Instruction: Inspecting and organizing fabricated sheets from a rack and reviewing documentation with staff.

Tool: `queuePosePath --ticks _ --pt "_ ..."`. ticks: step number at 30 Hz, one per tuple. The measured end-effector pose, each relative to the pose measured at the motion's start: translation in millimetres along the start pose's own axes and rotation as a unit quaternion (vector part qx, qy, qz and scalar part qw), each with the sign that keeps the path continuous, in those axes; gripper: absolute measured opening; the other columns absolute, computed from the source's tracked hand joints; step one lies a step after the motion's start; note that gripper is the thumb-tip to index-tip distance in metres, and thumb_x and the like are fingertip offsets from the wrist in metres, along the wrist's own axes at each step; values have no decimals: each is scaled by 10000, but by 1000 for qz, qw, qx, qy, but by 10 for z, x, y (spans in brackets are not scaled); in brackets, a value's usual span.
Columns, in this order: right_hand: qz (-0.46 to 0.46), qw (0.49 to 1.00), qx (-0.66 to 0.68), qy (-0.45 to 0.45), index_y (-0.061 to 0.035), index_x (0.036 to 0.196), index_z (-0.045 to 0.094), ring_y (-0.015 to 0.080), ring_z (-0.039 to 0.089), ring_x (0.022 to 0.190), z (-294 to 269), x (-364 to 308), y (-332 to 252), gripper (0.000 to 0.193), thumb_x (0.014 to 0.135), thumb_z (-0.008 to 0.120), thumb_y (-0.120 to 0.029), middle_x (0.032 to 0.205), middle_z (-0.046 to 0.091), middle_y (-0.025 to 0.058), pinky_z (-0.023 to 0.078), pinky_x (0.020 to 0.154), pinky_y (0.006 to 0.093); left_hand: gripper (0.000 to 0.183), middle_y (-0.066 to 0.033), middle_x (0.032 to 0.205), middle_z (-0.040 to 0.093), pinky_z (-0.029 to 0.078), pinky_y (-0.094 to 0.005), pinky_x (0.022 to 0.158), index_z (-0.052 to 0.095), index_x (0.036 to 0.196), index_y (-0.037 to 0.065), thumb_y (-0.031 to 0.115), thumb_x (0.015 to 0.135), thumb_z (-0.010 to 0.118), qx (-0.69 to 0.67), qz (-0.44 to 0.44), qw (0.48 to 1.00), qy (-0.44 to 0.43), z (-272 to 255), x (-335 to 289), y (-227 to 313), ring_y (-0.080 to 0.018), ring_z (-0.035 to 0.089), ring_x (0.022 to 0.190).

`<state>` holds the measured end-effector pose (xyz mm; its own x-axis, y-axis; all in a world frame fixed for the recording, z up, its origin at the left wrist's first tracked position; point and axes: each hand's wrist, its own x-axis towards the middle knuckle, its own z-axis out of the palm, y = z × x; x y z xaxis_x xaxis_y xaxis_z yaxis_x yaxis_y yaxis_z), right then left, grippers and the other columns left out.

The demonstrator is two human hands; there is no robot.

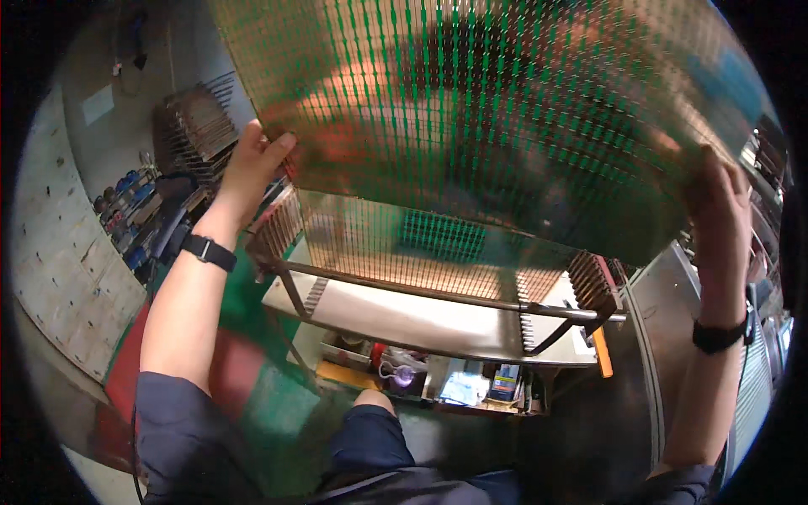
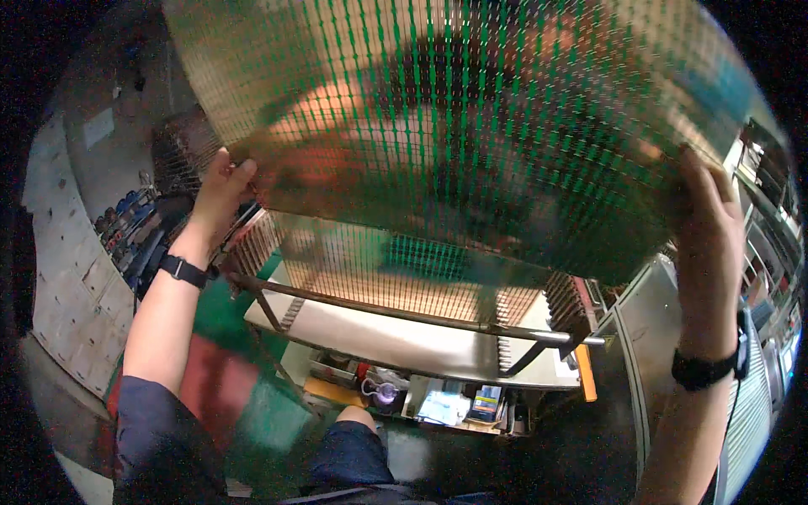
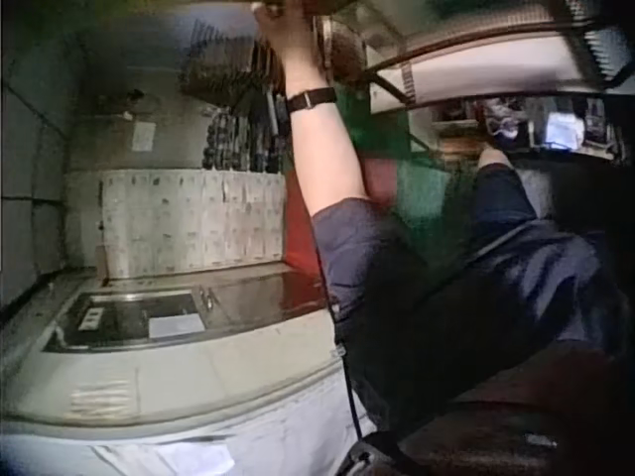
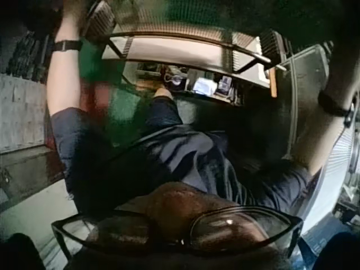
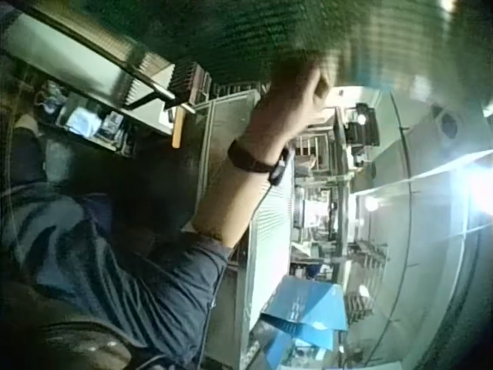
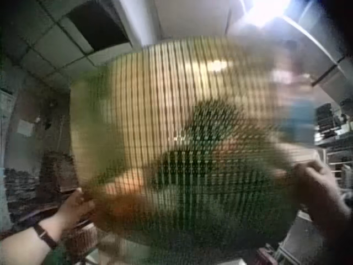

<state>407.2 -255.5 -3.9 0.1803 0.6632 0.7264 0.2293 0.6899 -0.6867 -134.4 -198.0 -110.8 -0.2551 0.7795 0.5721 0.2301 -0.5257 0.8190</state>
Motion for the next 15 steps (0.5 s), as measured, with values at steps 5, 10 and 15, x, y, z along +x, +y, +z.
queuePosePath --ticks 5,10,15 --pt "54 997 62 -4 -61 1003 624 100 630 757 413 178 418 186 972 689 -232 877 649 14 501 662 235 440 -90 1316 606 489 -346 1023 453 1372 13 170 997 621 -81 -23 992 -91 -38 125 -331 -175 601 1178" --pt "90 996 5 -19 -48 952 622 124 649 777 624 276 709 285 932 735 -309 854 657 30 534 694 265 370 -106 1292 628 483 -338 1031 552 1309 -15 145 985 633 -54 -48 993 -97 9 162 -395 -185 612 1164" --pt "96 995 -21 -35 -10 1025 687 114 614 774 769 452 996 357 904 771 -336 895 689 38 487 690 267 361 -72 1281 637 503 -298 972 569 1330 9 170 1008 599 -28 -96 992 -78 -129 137 -491 -167 627 1131"
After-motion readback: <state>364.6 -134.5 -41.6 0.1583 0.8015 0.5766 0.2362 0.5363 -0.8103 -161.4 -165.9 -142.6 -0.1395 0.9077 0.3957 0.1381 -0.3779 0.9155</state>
